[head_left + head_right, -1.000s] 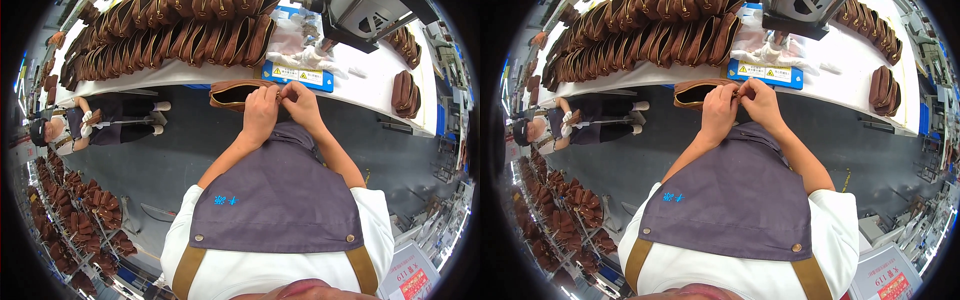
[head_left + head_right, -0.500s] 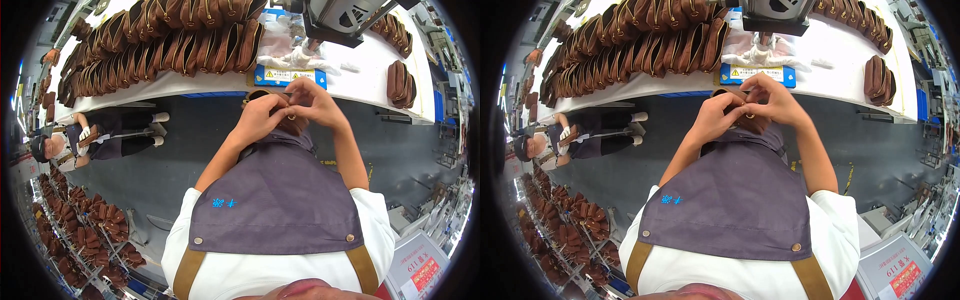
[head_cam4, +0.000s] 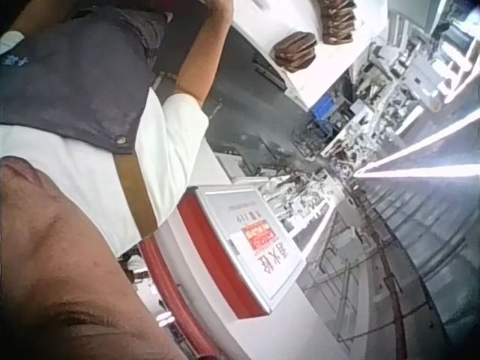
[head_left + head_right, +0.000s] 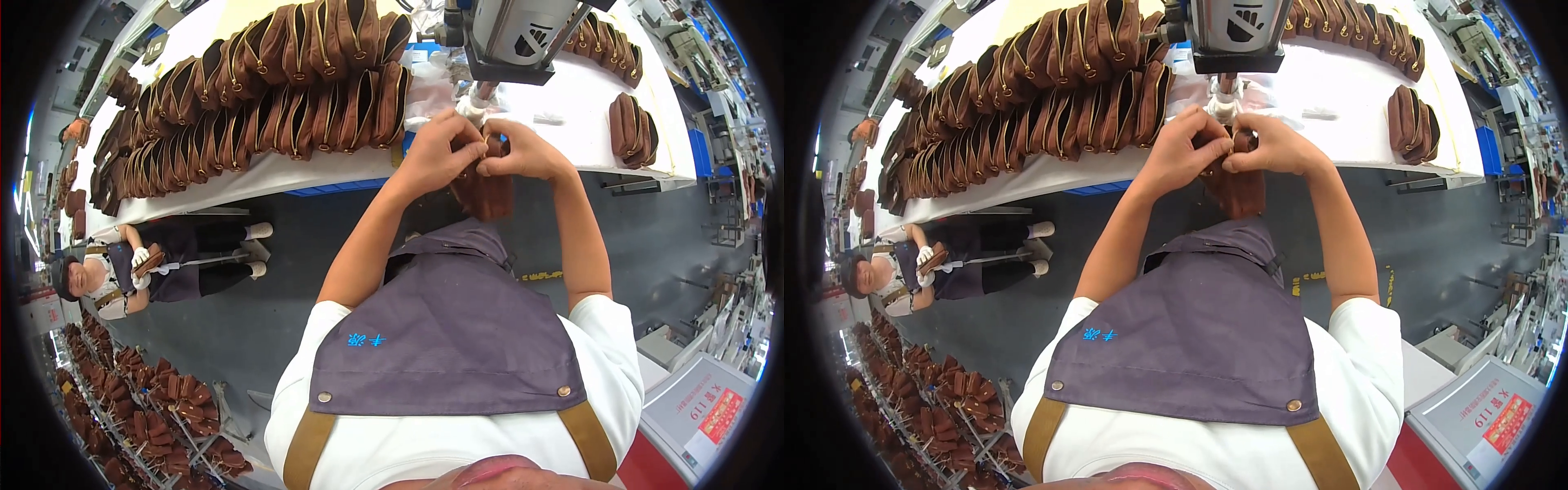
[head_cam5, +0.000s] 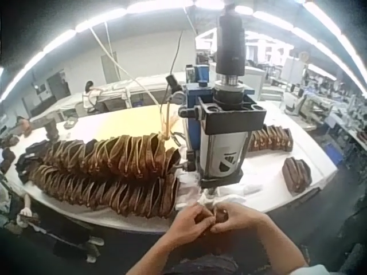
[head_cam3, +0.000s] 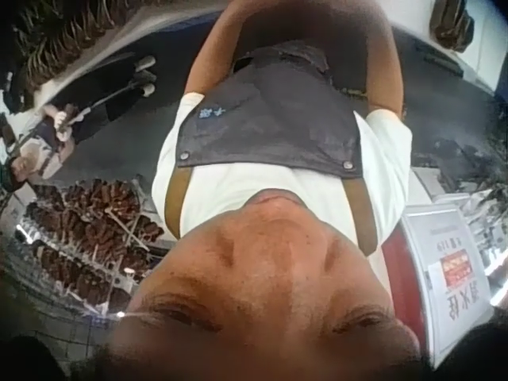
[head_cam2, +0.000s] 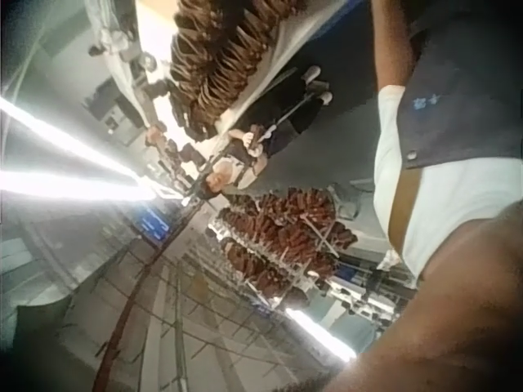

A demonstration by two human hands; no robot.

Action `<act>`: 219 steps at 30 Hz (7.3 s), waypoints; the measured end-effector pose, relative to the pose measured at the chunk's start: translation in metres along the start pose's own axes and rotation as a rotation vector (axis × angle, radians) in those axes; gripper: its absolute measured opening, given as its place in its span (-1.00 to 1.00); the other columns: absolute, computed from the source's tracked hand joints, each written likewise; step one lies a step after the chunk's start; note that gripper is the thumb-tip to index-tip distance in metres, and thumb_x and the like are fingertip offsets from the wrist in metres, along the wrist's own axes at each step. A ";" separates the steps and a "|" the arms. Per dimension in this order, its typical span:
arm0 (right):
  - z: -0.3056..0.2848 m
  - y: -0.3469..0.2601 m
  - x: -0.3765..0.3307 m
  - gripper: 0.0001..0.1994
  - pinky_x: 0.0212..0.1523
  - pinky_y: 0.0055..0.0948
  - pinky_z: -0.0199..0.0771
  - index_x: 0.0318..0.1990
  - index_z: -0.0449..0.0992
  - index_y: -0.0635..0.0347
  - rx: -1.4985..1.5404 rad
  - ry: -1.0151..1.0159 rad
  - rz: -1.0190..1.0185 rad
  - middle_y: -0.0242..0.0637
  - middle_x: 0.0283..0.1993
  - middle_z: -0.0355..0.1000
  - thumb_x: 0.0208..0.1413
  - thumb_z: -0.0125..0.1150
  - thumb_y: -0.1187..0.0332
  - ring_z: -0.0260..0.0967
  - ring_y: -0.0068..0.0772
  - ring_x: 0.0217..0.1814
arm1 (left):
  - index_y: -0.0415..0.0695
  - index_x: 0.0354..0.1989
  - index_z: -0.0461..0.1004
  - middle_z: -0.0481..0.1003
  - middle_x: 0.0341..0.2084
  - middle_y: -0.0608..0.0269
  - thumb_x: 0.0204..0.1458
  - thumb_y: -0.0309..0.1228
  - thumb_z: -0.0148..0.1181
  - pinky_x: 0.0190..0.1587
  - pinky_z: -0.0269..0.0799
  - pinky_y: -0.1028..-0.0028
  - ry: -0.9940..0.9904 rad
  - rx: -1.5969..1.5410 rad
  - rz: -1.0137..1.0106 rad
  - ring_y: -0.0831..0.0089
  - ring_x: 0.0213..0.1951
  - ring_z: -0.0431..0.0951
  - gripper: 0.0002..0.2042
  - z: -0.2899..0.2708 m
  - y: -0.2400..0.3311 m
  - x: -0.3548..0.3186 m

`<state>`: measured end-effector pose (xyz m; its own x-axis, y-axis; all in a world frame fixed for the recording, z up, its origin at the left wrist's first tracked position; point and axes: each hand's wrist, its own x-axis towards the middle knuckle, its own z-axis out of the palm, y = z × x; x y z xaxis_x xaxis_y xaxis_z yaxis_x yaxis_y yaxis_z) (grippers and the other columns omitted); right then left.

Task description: Pressing a logo or hardware onto leather bags using a specialized machine.

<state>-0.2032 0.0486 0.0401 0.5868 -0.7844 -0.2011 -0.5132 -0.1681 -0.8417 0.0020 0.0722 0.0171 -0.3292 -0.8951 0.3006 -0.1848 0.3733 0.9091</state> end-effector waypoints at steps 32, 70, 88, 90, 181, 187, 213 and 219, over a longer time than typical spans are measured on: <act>-0.017 0.034 0.046 -0.34 0.28 -0.38 0.18 0.25 0.20 0.27 0.631 -0.123 0.011 -0.23 0.16 0.30 -0.03 0.30 0.33 0.23 -0.41 0.22 | -0.20 -0.35 0.48 0.51 -0.43 0.25 0.06 -0.48 0.17 -0.34 0.42 0.52 -0.024 -0.760 -0.560 0.51 -0.42 0.49 -0.94 -0.015 -0.050 0.064; -0.217 0.130 -0.115 -0.17 -0.04 -0.27 0.40 0.23 0.25 0.20 -0.233 0.605 -0.510 -0.23 -0.05 0.42 -0.32 0.49 0.36 0.39 -0.17 -0.09 | -0.24 -0.16 0.46 0.55 -0.30 0.27 0.12 -0.60 0.16 -0.17 0.47 0.61 0.133 -0.488 -0.167 0.58 -0.24 0.55 -0.87 0.240 0.060 0.171; -0.415 0.249 -0.132 -0.62 0.04 -0.50 0.38 0.12 0.35 0.32 0.117 1.630 -0.132 -0.19 0.04 0.38 0.12 0.03 0.53 0.37 -0.43 0.01 | -0.28 -0.14 0.50 0.59 -0.26 0.19 0.12 -0.56 0.14 -0.07 0.41 0.54 0.374 -0.063 -0.517 0.50 -0.19 0.55 -0.85 0.227 -0.003 0.172; -0.451 0.307 -0.121 -0.56 -0.02 -0.48 0.41 0.10 0.33 0.34 0.020 1.818 -0.087 -0.22 -0.05 0.38 0.05 0.17 0.41 0.38 -0.39 -0.06 | -0.28 -0.15 0.49 0.58 -0.26 0.20 0.14 -0.54 0.11 -0.08 0.41 0.55 0.409 -0.063 -0.606 0.51 -0.20 0.55 -0.86 0.225 -0.023 0.154; -0.103 0.170 0.087 -0.60 0.23 -0.30 0.20 0.18 0.33 0.28 0.542 0.507 -0.259 -0.13 0.16 0.36 0.27 -0.06 0.27 0.29 -0.23 0.17 | -0.25 0.15 0.28 0.42 0.06 0.12 0.19 -0.41 0.05 0.19 0.33 0.30 1.162 -0.871 -0.362 0.30 0.08 0.45 -0.63 -0.064 0.011 -0.228; -0.192 -0.025 0.055 -0.79 -0.27 -0.62 0.38 -0.05 0.49 0.38 0.553 0.830 -0.360 -0.30 -0.13 0.48 0.19 0.14 0.49 0.42 -0.61 -0.22 | -0.28 0.19 0.25 0.40 0.12 0.06 0.20 -0.32 0.03 0.22 0.30 0.23 1.041 -1.135 -0.533 0.22 0.15 0.41 -0.57 -0.026 0.006 -0.219; -0.238 -0.161 0.162 -0.85 -0.18 -0.55 0.46 -0.18 0.66 0.09 -0.518 0.902 -0.711 -0.25 -0.29 0.57 0.15 0.21 0.35 0.50 -0.51 -0.26 | -0.32 -0.08 0.51 0.57 -0.21 0.18 0.00 -0.43 0.28 -0.11 0.43 0.44 0.524 -0.381 -0.808 0.43 -0.21 0.54 -0.69 0.021 -0.014 -0.148; -0.256 -0.147 0.160 -0.78 -0.04 -0.52 0.46 -0.05 0.61 0.08 -0.232 0.761 -0.631 -0.32 -0.14 0.57 0.19 0.17 0.33 0.50 -0.48 -0.14 | -0.28 -0.13 0.55 0.60 -0.30 0.19 0.06 -0.39 0.22 -0.16 0.45 0.42 0.501 -0.402 -0.809 0.41 -0.26 0.57 -0.75 -0.012 -0.017 -0.162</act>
<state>-0.1947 -0.2050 0.2600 0.2797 -0.6706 0.6871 -0.4042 -0.7314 -0.5493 0.0690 0.2080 -0.0432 0.1962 -0.8752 -0.4422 0.1738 -0.4127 0.8941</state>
